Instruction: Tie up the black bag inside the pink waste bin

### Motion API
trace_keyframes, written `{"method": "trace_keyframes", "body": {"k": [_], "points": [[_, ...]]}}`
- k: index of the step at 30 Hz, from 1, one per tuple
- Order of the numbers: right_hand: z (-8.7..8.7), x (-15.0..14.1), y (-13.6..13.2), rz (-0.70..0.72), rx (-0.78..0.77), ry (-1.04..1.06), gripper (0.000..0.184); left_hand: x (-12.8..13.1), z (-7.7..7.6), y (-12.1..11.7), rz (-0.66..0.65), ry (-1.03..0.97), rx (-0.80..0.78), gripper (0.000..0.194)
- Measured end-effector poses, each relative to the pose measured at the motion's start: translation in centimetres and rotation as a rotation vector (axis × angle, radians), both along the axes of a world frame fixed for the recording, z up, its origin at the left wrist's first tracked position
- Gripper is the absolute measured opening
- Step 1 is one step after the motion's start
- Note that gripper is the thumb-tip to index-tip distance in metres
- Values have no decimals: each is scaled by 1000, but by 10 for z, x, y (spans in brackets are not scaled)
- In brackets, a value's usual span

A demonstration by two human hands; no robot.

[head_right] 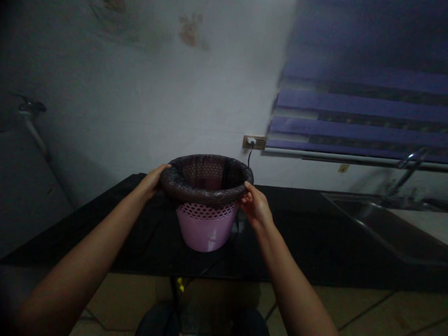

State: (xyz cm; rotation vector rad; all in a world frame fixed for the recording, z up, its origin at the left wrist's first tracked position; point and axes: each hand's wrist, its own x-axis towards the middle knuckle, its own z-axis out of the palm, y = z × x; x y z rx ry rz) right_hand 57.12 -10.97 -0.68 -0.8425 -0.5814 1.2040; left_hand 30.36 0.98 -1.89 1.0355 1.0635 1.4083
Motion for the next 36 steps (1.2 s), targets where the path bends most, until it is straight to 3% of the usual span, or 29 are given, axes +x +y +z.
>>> {"method": "trace_keyframes", "body": {"k": [36], "points": [[-1, -4, -5, -1, 7, -16, 35, 2, 0, 9, -44, -35, -22, 33]]}}
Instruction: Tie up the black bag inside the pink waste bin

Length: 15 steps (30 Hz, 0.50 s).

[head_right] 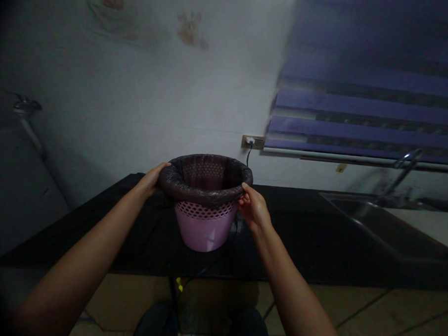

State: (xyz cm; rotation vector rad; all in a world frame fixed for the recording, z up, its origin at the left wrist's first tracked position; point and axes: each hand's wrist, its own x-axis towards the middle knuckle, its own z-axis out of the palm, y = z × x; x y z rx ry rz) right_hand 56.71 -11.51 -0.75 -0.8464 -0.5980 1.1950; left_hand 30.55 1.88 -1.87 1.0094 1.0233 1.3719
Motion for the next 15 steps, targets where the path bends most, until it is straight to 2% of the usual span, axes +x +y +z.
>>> {"method": "trace_keyframes", "body": {"k": [8, 15], "points": [[-1, -1, -2, -3, -5, 7, 30, 0, -1, 3, 0, -15, -12, 29], [-2, -3, -4, -13, 29, 2, 33, 1, 2, 2, -16, -40, -24, 25]]}}
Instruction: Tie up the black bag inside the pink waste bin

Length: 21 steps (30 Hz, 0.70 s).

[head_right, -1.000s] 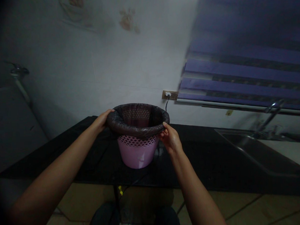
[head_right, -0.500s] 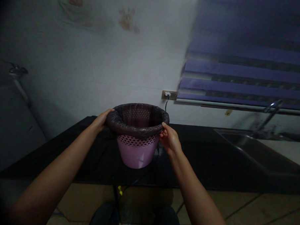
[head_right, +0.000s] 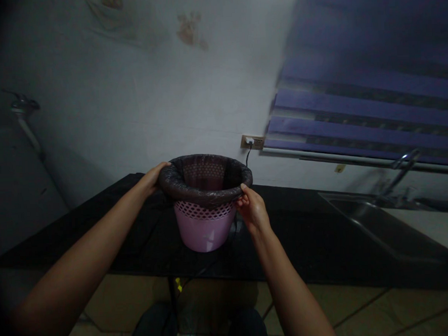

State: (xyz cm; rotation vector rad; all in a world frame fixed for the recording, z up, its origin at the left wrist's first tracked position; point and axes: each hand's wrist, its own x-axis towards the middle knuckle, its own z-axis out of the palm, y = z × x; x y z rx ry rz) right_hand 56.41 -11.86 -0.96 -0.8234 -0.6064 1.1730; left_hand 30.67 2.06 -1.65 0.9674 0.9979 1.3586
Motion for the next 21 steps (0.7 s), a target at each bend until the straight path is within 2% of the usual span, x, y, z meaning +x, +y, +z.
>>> {"method": "trace_keyframes", "body": {"k": [15, 21], "points": [[-5, 0, 0, 4, 30, -37, 35, -1, -3, 7, -23, -30, 2, 23], [-11, 4, 1, 16, 50, -84, 35, -1, -3, 9, 6, 1, -17, 23]]}}
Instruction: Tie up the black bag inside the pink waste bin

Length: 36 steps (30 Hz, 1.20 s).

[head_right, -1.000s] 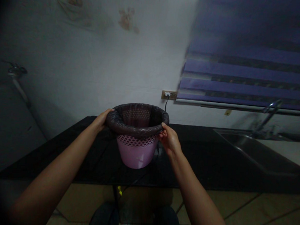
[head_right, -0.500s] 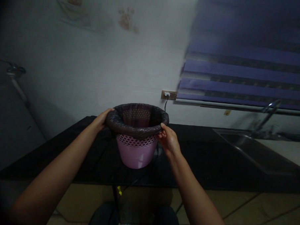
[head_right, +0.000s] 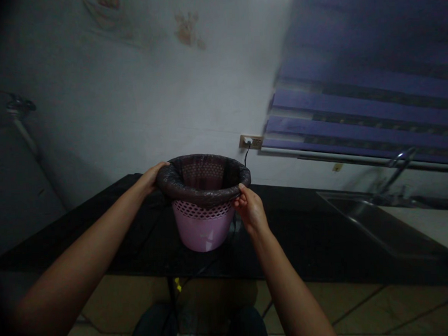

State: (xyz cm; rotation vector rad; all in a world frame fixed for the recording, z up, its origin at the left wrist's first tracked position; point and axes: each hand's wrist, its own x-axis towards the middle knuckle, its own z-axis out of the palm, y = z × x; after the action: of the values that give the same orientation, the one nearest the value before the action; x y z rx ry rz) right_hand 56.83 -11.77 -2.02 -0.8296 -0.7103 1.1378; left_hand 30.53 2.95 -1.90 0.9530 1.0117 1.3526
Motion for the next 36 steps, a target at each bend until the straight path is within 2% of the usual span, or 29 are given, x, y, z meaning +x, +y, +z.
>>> {"method": "trace_keyframes", "body": {"k": [5, 10, 15, 20, 23, 28, 33, 36], "points": [[-1, 4, -4, 5, -2, -98, 39, 0, 0, 0, 11, 8, 2, 25], [-2, 14, -5, -21, -73, -167, 43, 1, 1, -1, 0, 13, -1, 19], [-2, 32, 6, -187, -47, -262, 41, 1, 2, -2, 13, 25, -5, 18], [11, 53, 24, -287, 33, -457, 42, 1, 3, -3, 26, 21, -17, 15], [23, 60, 35, -293, 73, -515, 39, 1, 3, -3, 21, 18, -18, 16], [36, 64, 50, -287, -4, -599, 25, 0, 0, -1, 11, 22, -3, 21], [37, 67, 62, -214, -127, -649, 22, 1, 2, -2, 9, 29, -19, 20], [33, 69, 66, -169, -138, -628, 23, 1, 3, -3, 2, 20, -16, 21]]}}
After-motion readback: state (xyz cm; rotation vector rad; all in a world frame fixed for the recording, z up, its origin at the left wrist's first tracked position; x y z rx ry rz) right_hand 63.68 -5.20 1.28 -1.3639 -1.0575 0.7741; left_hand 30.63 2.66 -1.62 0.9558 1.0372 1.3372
